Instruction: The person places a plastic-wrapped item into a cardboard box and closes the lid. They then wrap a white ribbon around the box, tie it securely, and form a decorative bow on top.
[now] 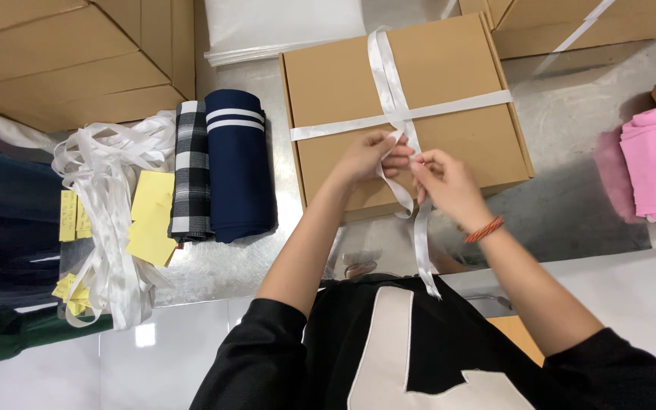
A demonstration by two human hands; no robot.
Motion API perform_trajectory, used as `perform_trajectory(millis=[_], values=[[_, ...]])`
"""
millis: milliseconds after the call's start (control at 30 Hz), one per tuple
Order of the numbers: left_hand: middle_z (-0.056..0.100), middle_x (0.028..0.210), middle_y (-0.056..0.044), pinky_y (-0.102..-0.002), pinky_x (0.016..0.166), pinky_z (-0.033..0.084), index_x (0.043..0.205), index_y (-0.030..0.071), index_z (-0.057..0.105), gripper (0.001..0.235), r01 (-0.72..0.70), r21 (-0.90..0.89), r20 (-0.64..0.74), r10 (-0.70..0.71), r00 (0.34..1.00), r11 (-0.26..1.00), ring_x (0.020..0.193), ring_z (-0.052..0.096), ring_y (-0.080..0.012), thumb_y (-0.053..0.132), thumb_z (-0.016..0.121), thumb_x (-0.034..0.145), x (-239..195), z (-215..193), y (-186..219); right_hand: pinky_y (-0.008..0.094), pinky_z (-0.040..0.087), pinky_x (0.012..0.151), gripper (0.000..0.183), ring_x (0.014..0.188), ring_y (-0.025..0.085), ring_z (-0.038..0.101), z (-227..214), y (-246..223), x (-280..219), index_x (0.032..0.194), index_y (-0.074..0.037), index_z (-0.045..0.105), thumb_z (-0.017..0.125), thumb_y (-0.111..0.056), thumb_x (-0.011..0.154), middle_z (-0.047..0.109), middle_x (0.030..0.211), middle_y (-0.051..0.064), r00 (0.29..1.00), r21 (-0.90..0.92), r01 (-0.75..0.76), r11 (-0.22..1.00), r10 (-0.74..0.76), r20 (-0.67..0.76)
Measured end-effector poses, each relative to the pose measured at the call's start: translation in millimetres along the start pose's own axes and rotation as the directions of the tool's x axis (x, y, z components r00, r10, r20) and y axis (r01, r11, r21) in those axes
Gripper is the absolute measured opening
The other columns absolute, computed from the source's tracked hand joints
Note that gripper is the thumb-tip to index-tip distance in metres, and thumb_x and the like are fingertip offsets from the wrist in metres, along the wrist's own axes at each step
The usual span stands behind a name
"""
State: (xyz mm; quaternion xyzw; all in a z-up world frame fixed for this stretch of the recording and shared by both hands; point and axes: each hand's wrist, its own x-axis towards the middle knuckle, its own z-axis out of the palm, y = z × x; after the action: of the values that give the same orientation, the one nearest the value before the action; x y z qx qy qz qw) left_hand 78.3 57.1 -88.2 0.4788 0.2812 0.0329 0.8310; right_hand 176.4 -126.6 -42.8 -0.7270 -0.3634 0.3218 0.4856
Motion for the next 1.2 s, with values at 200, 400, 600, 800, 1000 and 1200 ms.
perform_trajectory(millis=[200, 400, 600, 800, 1000, 1200], values=[[0.078, 0.115, -0.007, -0.039, 0.094, 0.069, 0.131, 0.008, 0.069, 0.033, -0.145, -0.251, -0.03, 0.141, 0.989, 0.957, 0.105, 0.078, -0.0197, 0.032, 0.064, 0.109, 5.2, 4.0, 9.9, 0.021, 0.049, 0.039, 0.038, 0.054, 0.018, 0.07, -15.3, -19.9, 21.0, 0.132, 0.005, 0.066, 0.071, -0.012, 0.099, 0.073, 0.119, 0.022, 0.933, 0.122, -0.253, 0.96, 0.209, 0.292], [0.071, 0.097, -0.002, -0.046, 0.105, 0.063, 0.141, 0.004, 0.064, 0.038, -0.171, -0.462, 0.028, 0.207, 0.978, 0.87, 0.108, 0.076, -0.0206, 0.025, 0.065, 0.11, 7.0, 8.3, 18.9, 0.022, 0.044, 0.037, 0.039, 0.045, 0.016, 0.063, -13.4, -31.9, 22.8, 0.127, 0.007, 0.071, 0.076, -0.018, 0.097, 0.077, 0.095, 0.015, 0.897, 0.079, -0.265, 0.961, 0.215, 0.386], [0.075, 0.097, 0.003, -0.039, 0.104, 0.063, 0.136, 0.01, 0.069, 0.035, -0.237, -0.308, -0.054, 0.232, 0.971, 0.921, 0.103, 0.076, -0.0128, 0.031, 0.068, 0.108, 23.8, 6.2, 4.8, 0.025, 0.04, 0.044, 0.028, 0.044, 0.014, 0.061, -5.6, 27.0, 48.0, 0.079, -0.008, 0.07, 0.09, -0.027, 0.081, 0.063, 0.053, 0.004, 0.973, -0.264, -0.086, 0.961, 0.138, 0.184], [0.075, 0.099, 0.004, -0.043, 0.106, 0.061, 0.137, 0.015, 0.068, 0.033, -0.237, -0.269, -0.034, 0.237, 0.971, 0.934, 0.105, 0.076, -0.0133, 0.033, 0.066, 0.109, 6.9, 11.4, 17.1, 0.025, 0.046, 0.06, 0.004, 0.062, 0.016, 0.066, 9.4, -24.6, 14.5, 0.086, -0.007, 0.072, 0.07, -0.004, 0.085, 0.076, 0.078, 0.009, 0.988, -0.121, -0.076, 0.99, 0.091, 0.123], [0.071, 0.098, 0.007, -0.042, 0.108, 0.059, 0.14, 0.015, 0.067, 0.036, -0.232, -0.301, 0.033, 0.253, 0.967, 0.925, 0.105, 0.075, -0.0112, 0.034, 0.066, 0.109, -1.8, 16.9, 28.3, 0.021, 0.038, 0.04, 0.036, 0.045, 0.01, 0.055, 0.8, -34.4, 8.4, 0.133, -0.013, 0.047, 0.068, -0.019, 0.104, 0.074, 0.085, 0.013, 0.951, 0.321, -0.213, 0.923, 0.12, 0.286], [0.064, 0.09, 0.009, -0.042, 0.109, 0.059, 0.145, 0.011, 0.064, 0.037, -0.218, -0.376, 0.058, 0.257, 0.965, 0.901, 0.099, 0.073, -0.0094, 0.029, 0.059, 0.113, -7.4, 14.5, 31.8, 0.025, 0.061, 0.055, 0.032, 0.071, 0.019, 0.076, -16.6, -15.2, 10.1, 0.132, -0.003, 0.067, 0.068, -0.022, 0.106, 0.077, 0.098, 0.012, 0.932, 0.251, -0.297, 0.921, 0.222, 0.287]])
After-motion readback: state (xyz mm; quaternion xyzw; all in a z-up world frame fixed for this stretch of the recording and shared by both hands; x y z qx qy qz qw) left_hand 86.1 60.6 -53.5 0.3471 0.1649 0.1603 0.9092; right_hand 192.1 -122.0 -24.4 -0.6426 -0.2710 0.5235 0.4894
